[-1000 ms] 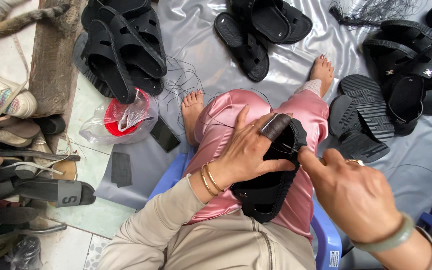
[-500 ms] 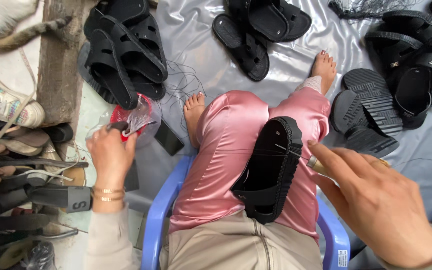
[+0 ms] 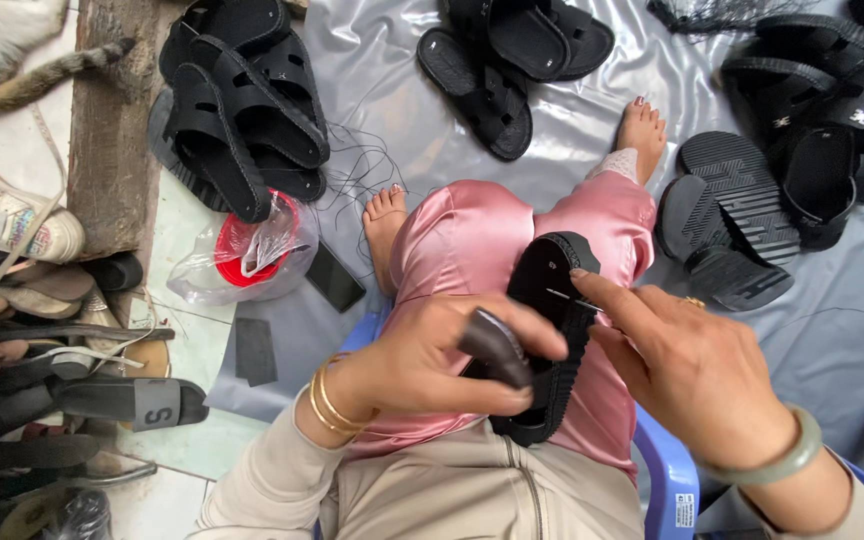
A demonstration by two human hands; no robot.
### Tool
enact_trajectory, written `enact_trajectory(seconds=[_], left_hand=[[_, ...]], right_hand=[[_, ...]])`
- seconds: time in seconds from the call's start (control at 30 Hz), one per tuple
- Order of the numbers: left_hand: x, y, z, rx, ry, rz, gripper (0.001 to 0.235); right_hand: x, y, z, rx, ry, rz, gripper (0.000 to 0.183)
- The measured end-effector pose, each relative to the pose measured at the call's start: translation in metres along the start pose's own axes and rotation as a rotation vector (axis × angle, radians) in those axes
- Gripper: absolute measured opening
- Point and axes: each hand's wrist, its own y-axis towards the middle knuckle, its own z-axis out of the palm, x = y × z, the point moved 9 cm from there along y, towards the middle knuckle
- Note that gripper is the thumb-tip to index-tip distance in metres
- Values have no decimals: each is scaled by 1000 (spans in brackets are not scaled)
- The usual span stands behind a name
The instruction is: The person is sewing a black slipper using a needle and thread. They are seated on a blue plastic chair, holding the slipper in their left hand and stitching the sole with their right hand. The task involves repetitive stitching motions to attach or repair the slipper's sole.
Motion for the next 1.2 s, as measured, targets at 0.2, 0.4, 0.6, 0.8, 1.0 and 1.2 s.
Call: enact_trajectory(seconds=[0.2, 0.4, 0.6, 0.8, 1.0, 1.2], left_hand=[[77, 3, -9, -374, -339, -274, 15], [74, 5, 26, -75, -368, -434, 42], [68, 8, 16, -104, -270, -365, 55], [56, 16, 14, -249, 448, -77, 35], [50, 23, 13, -265, 371, -19, 31], [80, 15, -28, -294, 474, -99, 28]], right_hand=[[-4, 0, 9, -150, 365, -159, 40], [-9, -6, 4, -215, 268, -161, 40], [-28, 3, 9, 215, 59, -8, 53], [-77, -40, 19, 629, -271, 159, 65], [-127, -109, 38, 293, 313, 308, 73], [-38, -61, 20, 385, 650, -73, 32]])
